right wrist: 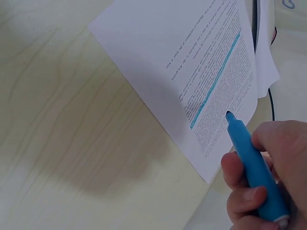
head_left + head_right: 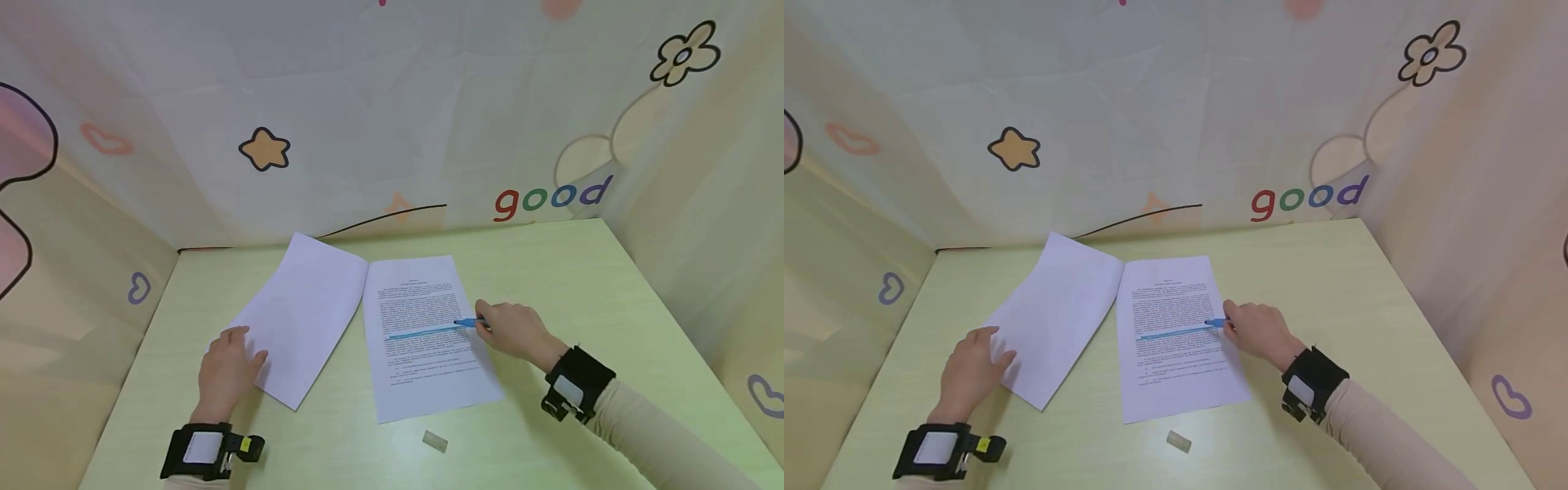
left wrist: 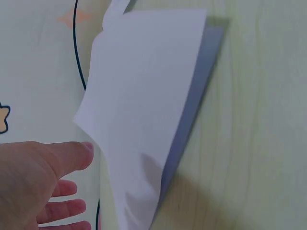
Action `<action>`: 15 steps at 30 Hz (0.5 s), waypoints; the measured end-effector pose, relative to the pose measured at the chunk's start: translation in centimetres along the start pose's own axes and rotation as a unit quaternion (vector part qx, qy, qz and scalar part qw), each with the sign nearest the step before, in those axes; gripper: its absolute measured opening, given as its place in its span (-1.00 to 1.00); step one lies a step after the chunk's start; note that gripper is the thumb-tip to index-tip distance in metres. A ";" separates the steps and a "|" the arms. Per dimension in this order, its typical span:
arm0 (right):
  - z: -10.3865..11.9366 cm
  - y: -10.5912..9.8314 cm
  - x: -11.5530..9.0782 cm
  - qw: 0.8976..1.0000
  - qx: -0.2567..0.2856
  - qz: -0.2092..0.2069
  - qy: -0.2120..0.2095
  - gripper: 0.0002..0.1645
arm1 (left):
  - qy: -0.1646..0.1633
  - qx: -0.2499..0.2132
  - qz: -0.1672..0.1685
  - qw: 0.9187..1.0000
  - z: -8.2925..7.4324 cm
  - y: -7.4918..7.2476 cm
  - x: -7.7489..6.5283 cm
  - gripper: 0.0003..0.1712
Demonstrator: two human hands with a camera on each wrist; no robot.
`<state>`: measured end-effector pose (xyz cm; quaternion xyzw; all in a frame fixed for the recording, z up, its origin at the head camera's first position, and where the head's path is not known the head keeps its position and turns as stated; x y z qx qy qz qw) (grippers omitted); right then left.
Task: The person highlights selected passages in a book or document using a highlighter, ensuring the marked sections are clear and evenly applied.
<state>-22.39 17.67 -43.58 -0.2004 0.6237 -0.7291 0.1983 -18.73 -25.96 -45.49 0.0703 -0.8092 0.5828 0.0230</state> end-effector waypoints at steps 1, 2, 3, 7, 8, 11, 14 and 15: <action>0.0 0.0 0.0 1.000 0.001 -0.001 -0.001 -0.84 | -0.015 0.005 0.003 1.000 0.8 -0.2 0.1 -0.37; -0.1 0.1 0.0 1.000 0.001 -0.002 -0.001 -0.84 | -0.030 0.008 0.005 1.000 1.5 -0.5 0.1 -0.36; -0.1 0.2 0.0 1.000 0.001 -0.002 -0.002 -0.84 | -0.046 0.008 0.007 0.999 2.1 -0.7 0.1 -0.34; -0.1 0.4 -0.1 1.000 0.001 -0.003 -0.003 -0.84 | -0.091 0.008 0.018 0.996 4.2 -1.2 0.3 -0.28; -0.1 0.4 -0.1 1.000 0.002 -0.004 -0.003 -0.84 | -0.099 0.006 0.023 0.995 4.6 -1.3 0.4 -0.26; 0.0 0.5 -0.1 1.000 0.001 -0.008 -0.006 -0.85 | -0.114 0.007 0.047 0.992 5.4 -1.3 0.7 -0.23; 0.0 0.6 -0.1 1.000 -0.002 -0.010 -0.007 -0.85 | -0.122 0.003 0.072 0.990 5.7 -1.3 1.0 -0.22; 0.0 0.6 -0.1 1.000 -0.002 -0.011 -0.008 -0.85 | -0.124 0.002 0.080 0.989 5.8 -1.2 1.0 -0.23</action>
Point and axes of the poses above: each hand's wrist, its own x-axis towards the middle knuckle, its own y-axis out of the palm, z = x × y, the point moved 5 cm from there along x, towards the middle knuckle, and after that the axes turned 5 degrees about -y, right-handed, at the moved point
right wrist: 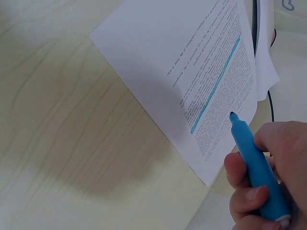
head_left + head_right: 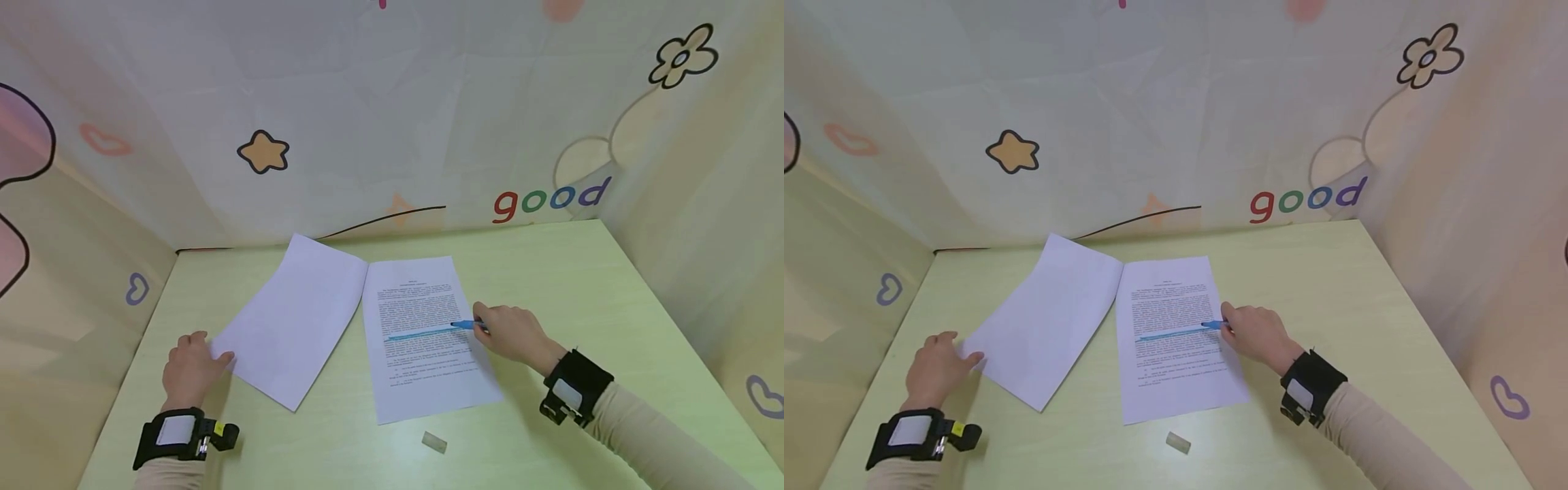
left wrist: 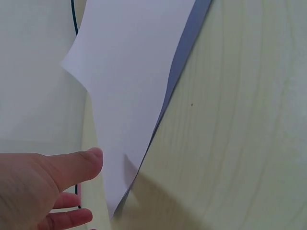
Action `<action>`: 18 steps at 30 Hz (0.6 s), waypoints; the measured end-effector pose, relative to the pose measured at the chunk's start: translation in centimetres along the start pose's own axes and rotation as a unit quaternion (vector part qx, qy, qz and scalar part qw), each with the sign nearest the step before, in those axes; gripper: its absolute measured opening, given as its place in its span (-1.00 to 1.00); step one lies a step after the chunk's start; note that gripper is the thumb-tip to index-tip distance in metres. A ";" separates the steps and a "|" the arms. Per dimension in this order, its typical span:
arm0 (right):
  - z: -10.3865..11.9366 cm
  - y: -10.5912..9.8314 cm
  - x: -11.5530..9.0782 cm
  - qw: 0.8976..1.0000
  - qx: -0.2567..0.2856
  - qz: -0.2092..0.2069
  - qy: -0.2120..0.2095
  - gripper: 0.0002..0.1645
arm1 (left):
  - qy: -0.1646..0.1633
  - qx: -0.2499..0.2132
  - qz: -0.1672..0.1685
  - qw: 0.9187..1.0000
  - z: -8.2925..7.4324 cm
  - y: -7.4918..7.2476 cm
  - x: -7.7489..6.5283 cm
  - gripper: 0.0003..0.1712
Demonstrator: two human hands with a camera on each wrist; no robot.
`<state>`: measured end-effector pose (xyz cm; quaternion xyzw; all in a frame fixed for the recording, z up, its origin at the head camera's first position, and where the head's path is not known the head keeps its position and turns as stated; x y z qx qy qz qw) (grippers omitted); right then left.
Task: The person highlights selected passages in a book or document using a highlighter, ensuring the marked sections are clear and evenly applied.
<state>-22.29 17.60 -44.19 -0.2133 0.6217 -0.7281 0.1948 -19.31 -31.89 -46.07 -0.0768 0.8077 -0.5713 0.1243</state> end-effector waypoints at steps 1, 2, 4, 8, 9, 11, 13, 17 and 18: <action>0.0 0.0 0.0 1.000 0.000 -0.001 0.000 -0.85 | -0.002 0.000 0.007 1.000 0.0 0.1 0.1 -0.23; 0.0 0.1 0.0 1.000 0.000 -0.002 -0.001 -0.85 | -0.006 -0.001 0.015 1.000 0.1 0.1 0.1 -0.23; 0.1 0.1 0.0 1.000 0.001 -0.006 -0.002 -0.84 | -0.009 0.000 0.029 1.000 0.2 0.4 0.3 -0.25; 0.2 0.1 0.0 1.000 0.000 -0.013 -0.005 -0.84 | -0.014 0.011 0.049 0.999 0.3 1.1 0.5 -0.30; 0.2 0.1 0.0 1.000 0.000 -0.015 -0.006 -0.84 | -0.014 0.014 0.051 0.999 0.4 1.2 0.5 -0.31; 0.1 0.1 0.0 1.000 0.000 -0.018 -0.007 -0.84 | -0.015 0.016 0.050 0.998 0.4 1.4 0.6 -0.32; 0.1 0.1 0.0 1.000 0.000 -0.021 -0.009 -0.84 | -0.016 0.012 0.049 0.999 0.5 1.5 0.8 -0.33; 0.0 0.1 0.0 1.000 0.000 -0.022 -0.009 -0.84 | -0.016 0.004 0.051 0.999 0.5 1.6 1.1 -0.30; 0.0 0.1 0.0 1.000 -0.001 -0.022 -0.009 -0.84 | -0.015 0.002 0.051 0.999 0.5 1.6 1.2 -0.30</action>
Point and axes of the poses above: each hand's wrist, its own x-axis towards the middle knuckle, its own y-axis out of the palm, z = x × y, the point moved 5 cm from there along x, towards the middle knuckle, and after that the axes turned 5 degrees about -y, right-handed, at the moved point
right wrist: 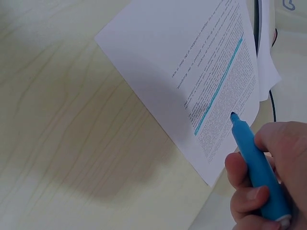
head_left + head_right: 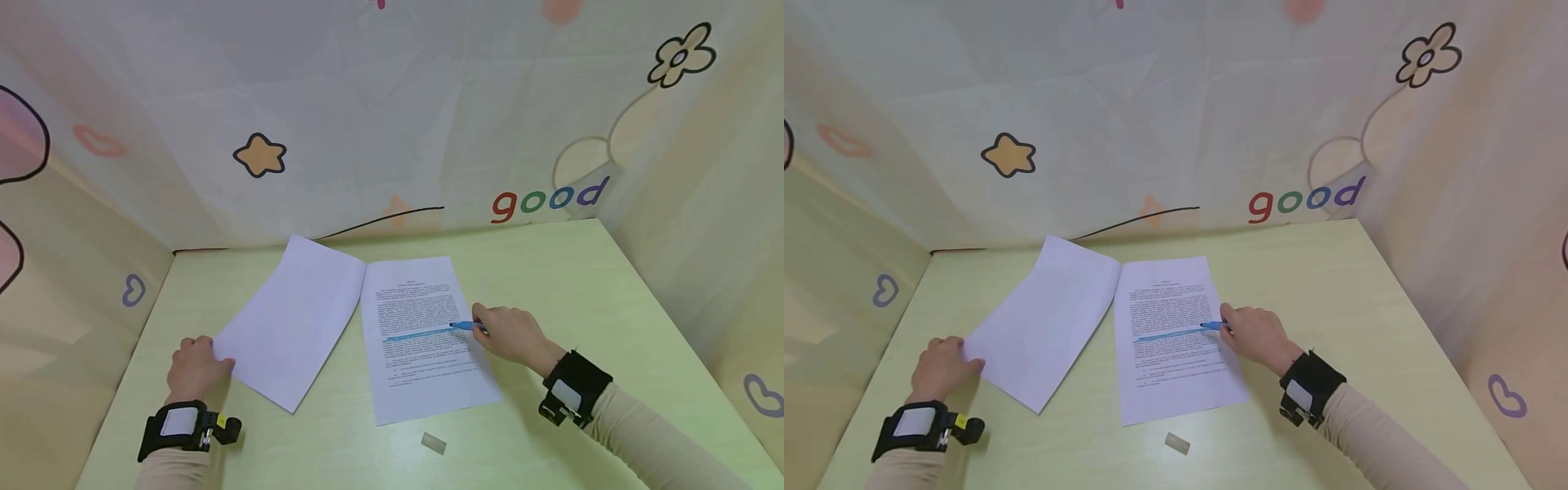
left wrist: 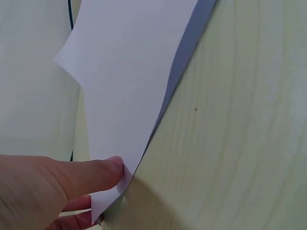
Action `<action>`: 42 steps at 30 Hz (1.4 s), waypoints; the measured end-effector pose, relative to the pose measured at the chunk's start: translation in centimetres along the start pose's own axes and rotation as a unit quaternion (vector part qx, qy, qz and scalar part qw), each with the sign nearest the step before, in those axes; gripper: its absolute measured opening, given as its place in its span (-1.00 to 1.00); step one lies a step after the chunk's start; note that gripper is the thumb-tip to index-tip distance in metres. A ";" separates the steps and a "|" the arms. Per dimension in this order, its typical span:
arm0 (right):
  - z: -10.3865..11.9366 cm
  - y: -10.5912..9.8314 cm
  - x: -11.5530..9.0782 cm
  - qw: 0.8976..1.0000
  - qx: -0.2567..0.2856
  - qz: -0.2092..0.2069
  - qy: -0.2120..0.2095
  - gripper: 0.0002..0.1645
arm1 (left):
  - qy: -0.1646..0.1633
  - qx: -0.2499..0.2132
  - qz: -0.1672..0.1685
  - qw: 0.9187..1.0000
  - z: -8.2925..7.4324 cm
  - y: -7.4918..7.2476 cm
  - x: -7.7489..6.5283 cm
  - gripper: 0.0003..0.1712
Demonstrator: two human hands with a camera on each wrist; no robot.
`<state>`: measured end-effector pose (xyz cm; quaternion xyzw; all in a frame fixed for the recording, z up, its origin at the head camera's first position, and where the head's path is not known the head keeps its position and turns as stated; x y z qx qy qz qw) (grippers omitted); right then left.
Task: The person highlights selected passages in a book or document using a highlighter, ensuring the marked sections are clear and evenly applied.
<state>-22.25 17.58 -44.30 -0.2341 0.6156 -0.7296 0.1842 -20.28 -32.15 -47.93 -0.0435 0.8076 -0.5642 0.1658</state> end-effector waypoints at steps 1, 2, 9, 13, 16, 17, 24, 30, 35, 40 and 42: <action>0.0 0.0 0.0 1.000 -0.001 0.001 0.000 -0.84 | 0.001 -0.002 0.001 1.000 0.0 0.0 0.1 -0.29; 0.0 0.0 0.1 1.000 -0.001 0.001 0.000 -0.84 | 0.002 -0.002 0.002 1.000 0.0 0.0 0.2 -0.28; 0.3 0.0 0.2 1.000 -0.002 0.002 -0.001 -0.84 | 0.010 -0.007 0.018 1.000 -0.1 -0.1 0.8 -0.28; 0.4 0.0 0.1 1.000 -0.004 -0.001 -0.003 -0.84 | 0.001 -0.026 0.021 0.999 0.2 0.3 1.1 -0.33; 0.4 0.0 0.1 1.000 -0.005 0.000 0.000 -0.84 | -0.012 -0.048 0.015 0.999 0.4 0.5 1.3 -0.37; 0.4 0.1 0.2 1.000 -0.005 0.001 0.002 -0.84 | -0.017 -0.055 0.011 0.998 0.4 0.5 1.2 -0.38; 0.5 0.4 0.5 1.000 -0.003 0.008 0.009 -0.84 | -0.031 -0.103 -0.042 0.993 0.2 0.0 0.8 -0.46; 0.3 0.7 0.4 1.000 -0.005 0.012 0.021 -0.83 | -0.016 -0.144 -0.130 0.981 -0.7 -1.4 -0.3 -0.58; 0.2 0.7 0.4 1.000 0.001 0.013 0.025 -0.84 | 0.015 -0.165 -0.193 0.967 -2.3 -3.2 -1.9 -0.66; 0.1 0.9 0.3 0.999 0.002 0.018 0.028 -0.85 | 0.059 -0.179 -0.252 0.949 -4.4 -5.0 -3.6 -0.73; 0.0 1.0 0.2 0.999 0.000 0.019 0.029 -0.86 | 0.072 -0.184 -0.266 0.944 -5.0 -5.5 -4.1 -0.74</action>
Point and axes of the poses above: each hand's wrist, its own x-axis towards the middle knuckle, its own y-axis out of the palm, z = x × y, the point moved 5 cm from there along x, towards the middle knuckle, and after that the axes turned 5 degrees about -y, right-handed, at the moved point
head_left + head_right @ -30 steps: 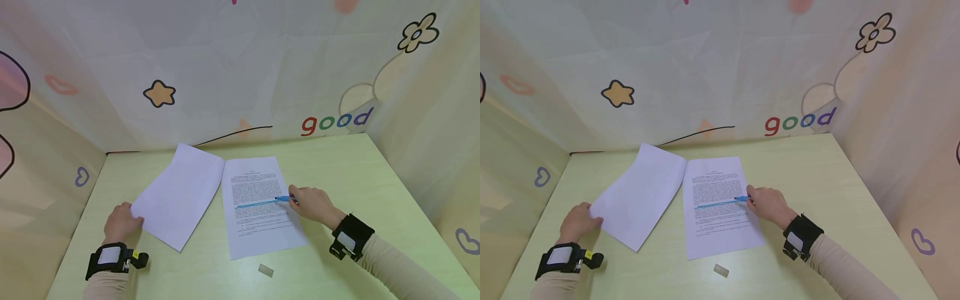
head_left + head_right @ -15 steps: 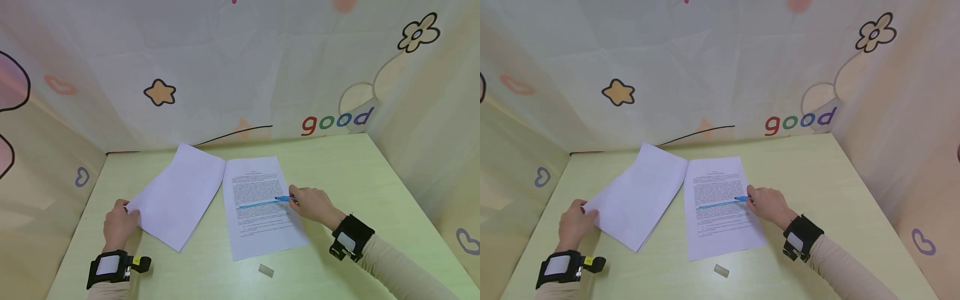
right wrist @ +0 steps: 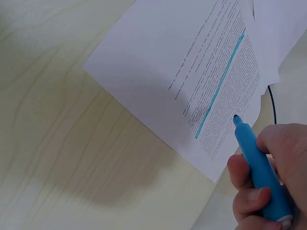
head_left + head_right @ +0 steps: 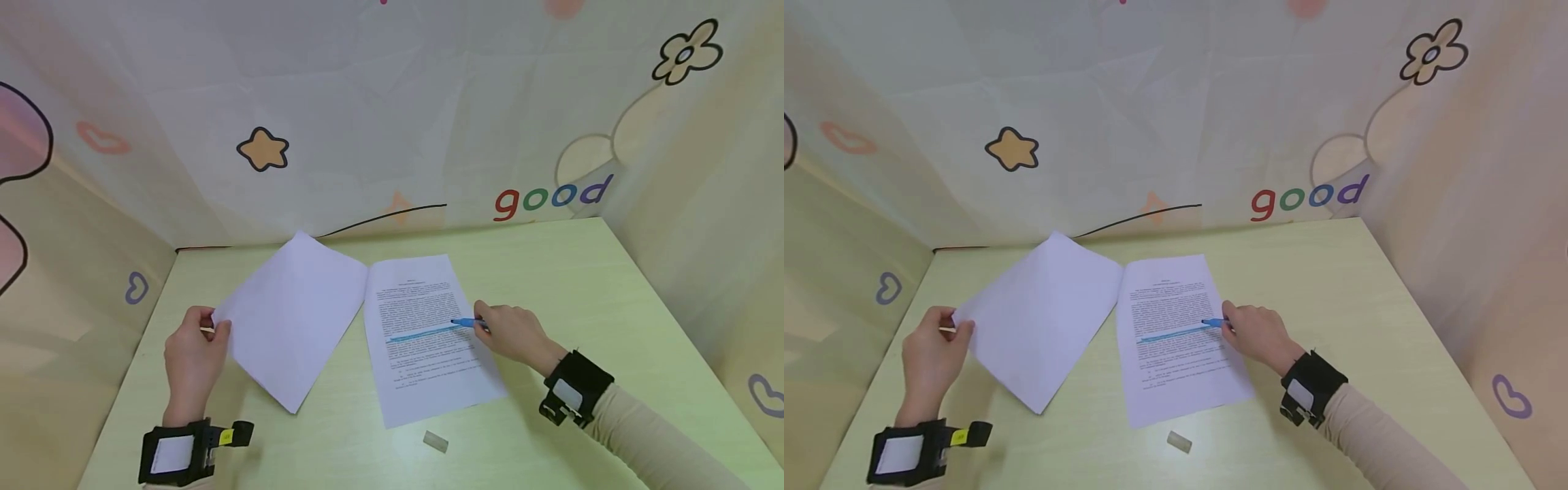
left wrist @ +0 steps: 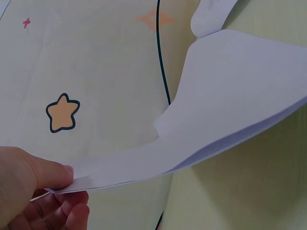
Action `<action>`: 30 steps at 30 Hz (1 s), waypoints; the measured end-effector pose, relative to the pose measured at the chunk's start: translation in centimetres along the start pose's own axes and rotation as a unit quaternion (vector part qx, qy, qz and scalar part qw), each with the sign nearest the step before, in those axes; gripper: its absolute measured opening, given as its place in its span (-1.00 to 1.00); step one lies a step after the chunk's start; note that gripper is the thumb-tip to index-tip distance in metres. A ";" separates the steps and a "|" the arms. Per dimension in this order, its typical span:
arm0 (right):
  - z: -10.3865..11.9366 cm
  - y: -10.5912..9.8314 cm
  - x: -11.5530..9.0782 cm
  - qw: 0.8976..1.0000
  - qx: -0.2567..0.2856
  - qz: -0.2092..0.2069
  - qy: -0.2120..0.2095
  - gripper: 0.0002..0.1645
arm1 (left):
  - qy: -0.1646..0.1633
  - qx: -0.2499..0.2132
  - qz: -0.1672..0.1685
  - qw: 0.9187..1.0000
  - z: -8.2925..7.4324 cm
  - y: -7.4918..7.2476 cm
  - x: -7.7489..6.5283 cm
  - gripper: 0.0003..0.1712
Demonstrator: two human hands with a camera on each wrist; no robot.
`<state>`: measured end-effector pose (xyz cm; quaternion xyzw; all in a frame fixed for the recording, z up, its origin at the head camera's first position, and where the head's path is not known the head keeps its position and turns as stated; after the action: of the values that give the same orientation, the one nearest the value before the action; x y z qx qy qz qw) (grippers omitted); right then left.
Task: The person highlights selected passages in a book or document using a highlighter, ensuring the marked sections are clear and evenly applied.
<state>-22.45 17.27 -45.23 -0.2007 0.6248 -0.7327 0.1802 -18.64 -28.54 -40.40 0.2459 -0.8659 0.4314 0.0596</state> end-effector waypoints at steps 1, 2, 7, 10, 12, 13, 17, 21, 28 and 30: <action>0.0 0.0 0.0 1.000 0.000 0.000 0.000 -0.86 | 0.005 -0.003 -0.005 1.000 -0.4 -0.2 -0.1 -0.74; 0.0 0.0 0.0 1.000 0.001 -0.001 0.000 -0.86 | 0.008 -0.006 -0.010 1.000 -0.7 -0.3 -0.1 -0.75; -0.1 -0.1 0.0 1.000 0.002 -0.005 0.001 -0.87 | 0.013 -0.017 -0.029 0.999 -1.7 -1.0 -0.7 -0.77; -0.1 -0.1 -0.1 1.000 0.003 -0.007 0.003 -0.87 | 0.016 -0.026 -0.044 0.999 -2.1 -1.5 -1.3 -0.79; -0.1 -0.2 -0.2 1.000 0.004 -0.010 0.003 -0.87 | 0.017 -0.030 -0.054 0.998 -2.5 -1.8 -1.7 -0.80; -0.2 -0.3 -0.2 1.000 0.005 -0.012 0.003 -0.87 | 0.019 -0.030 -0.059 0.998 -2.7 -2.0 -1.9 -0.80; -0.1 -0.5 -0.1 1.000 0.008 -0.018 0.003 -0.87 | 0.038 -0.037 -0.077 0.996 -3.9 -2.4 -2.4 -0.80; -0.3 -0.7 -0.1 1.000 0.010 -0.018 0.007 -0.87 | 0.071 -0.044 -0.093 0.992 -5.4 -2.8 -2.7 -0.80; -0.9 -1.1 -0.2 1.000 0.009 -0.021 0.021 -0.87 | 0.139 -0.073 -0.107 0.982 -8.9 -3.1 -3.5 -0.80; -1.1 -1.3 -0.2 0.999 0.011 -0.023 0.025 -0.86 | 0.166 -0.085 -0.109 0.976 -10.0 -3.0 -3.9 -0.79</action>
<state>-22.90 18.50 -44.13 -0.1946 0.6165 -0.7481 0.1498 -14.91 -20.83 -33.29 0.2572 -0.8455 0.3821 0.2700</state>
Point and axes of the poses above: each hand's wrist, its own x-axis towards the middle knuckle, its own y-axis out of the palm, z = x × y, the point moved 5 cm from there along x, towards the middle knuckle, and after that the axes turned 5 degrees about -y, right-handed, at the moved point
